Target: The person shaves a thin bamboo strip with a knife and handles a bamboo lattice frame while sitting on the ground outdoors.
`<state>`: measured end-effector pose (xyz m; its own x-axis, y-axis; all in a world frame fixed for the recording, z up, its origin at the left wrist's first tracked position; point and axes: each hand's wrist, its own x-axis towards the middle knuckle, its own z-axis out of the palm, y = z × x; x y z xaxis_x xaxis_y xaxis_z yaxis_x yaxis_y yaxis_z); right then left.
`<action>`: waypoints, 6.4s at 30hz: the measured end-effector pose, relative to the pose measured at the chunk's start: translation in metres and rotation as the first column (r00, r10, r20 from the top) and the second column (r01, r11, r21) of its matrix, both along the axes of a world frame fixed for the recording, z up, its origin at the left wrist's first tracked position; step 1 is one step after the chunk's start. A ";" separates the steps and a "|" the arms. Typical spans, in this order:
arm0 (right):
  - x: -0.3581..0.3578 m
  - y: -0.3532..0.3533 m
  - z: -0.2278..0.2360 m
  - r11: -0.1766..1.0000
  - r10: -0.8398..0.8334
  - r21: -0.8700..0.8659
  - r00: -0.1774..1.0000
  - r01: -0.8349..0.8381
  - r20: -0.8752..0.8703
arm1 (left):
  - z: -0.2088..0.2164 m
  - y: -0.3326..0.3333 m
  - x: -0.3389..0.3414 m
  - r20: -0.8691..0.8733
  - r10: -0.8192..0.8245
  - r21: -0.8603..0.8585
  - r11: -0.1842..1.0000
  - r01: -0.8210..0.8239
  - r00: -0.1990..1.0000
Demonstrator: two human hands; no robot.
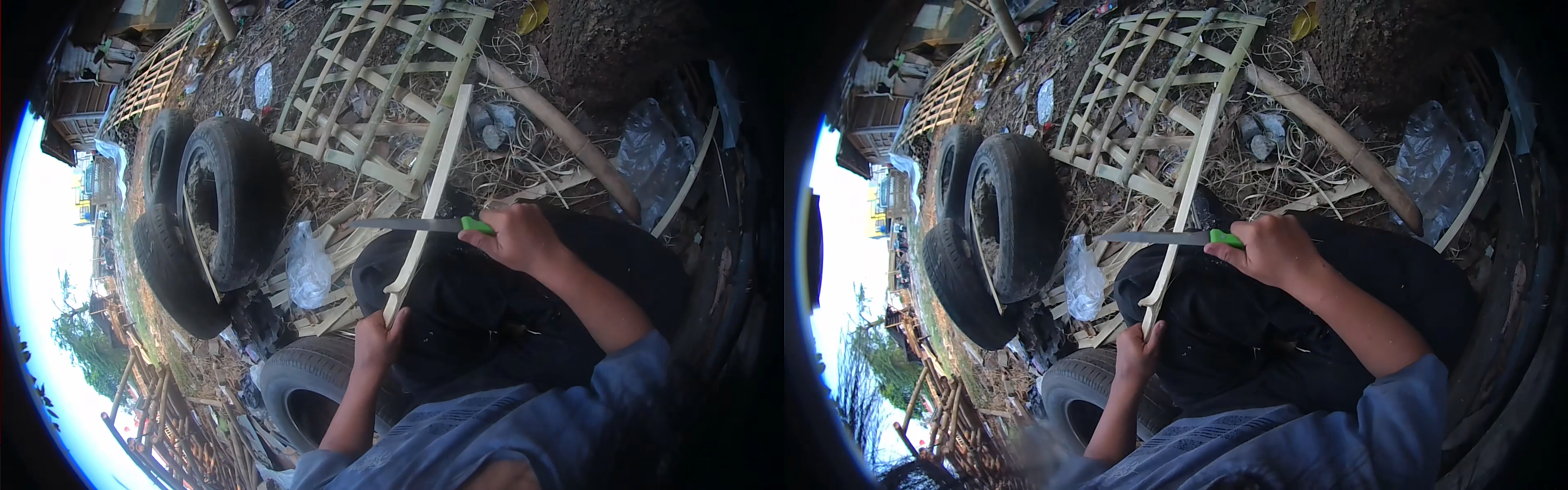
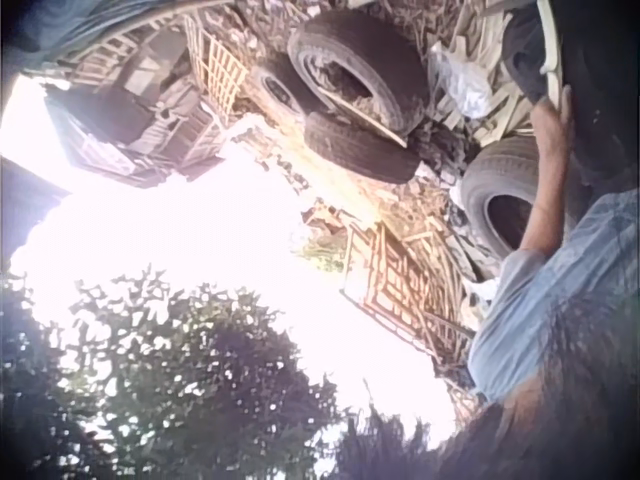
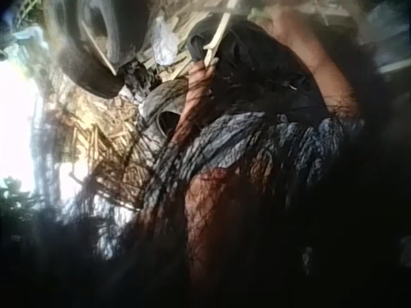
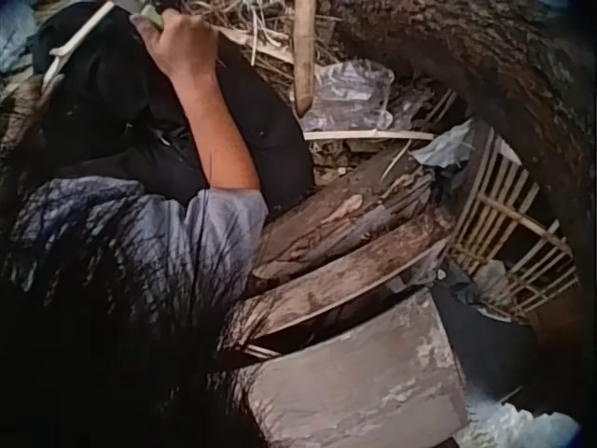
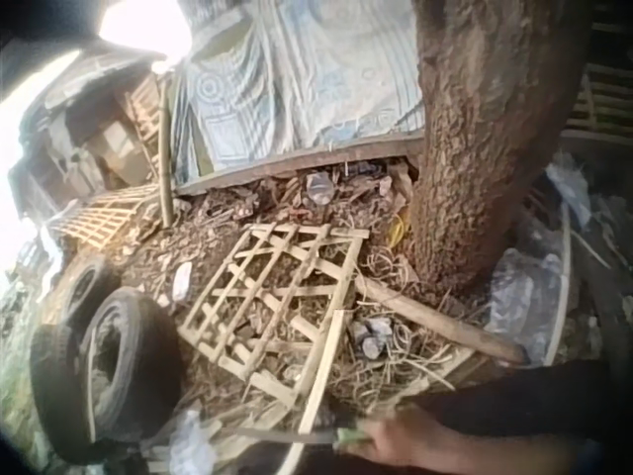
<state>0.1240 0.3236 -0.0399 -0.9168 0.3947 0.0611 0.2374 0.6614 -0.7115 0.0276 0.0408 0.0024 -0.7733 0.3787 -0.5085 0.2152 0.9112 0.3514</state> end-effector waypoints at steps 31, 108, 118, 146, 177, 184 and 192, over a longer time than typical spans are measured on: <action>-0.029 0.125 0.000 0.865 -0.443 0.334 0.883 0.374 0.156 | -0.036 -0.020 0.016 -0.374 -0.078 0.168 0.974 0.150 0.924; 0.069 0.059 -0.001 0.903 -0.399 -0.204 0.914 0.377 -0.074 | 0.020 -0.019 0.031 0.235 0.030 0.318 0.942 -0.106 0.972; 0.067 0.037 0.017 0.964 -0.260 -0.060 0.965 0.258 -0.036 | 0.024 -0.018 0.029 -0.060 -0.075 0.175 0.981 0.084 0.995; 0.001 -0.003 -0.021 0.939 -0.099 0.339 0.987 0.052 0.124 | 0.007 -0.024 0.028 -0.285 -0.152 0.056 0.983 0.175 0.946; 0.032 0.148 -0.041 0.825 -0.564 0.291 0.742 0.485 0.363 | -0.001 -0.017 0.011 -0.081 -0.095 0.191 0.975 0.109 0.992; 0.078 0.125 -0.008 0.800 -0.599 -0.007 0.800 0.600 0.035 | 0.011 -0.009 -0.005 0.070 -0.058 0.170 0.984 0.045 0.996; 0.047 0.065 -0.012 0.873 -0.472 -0.147 0.882 0.466 -0.007 | 0.008 -0.007 -0.008 0.200 -0.019 0.108 0.994 -0.003 0.980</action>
<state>0.1706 0.3887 -0.0518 -0.6197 0.7848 0.0092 0.4634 0.3753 -0.8027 0.0194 0.0335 0.0106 -0.6563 0.4453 -0.6090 0.1372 0.8642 0.4840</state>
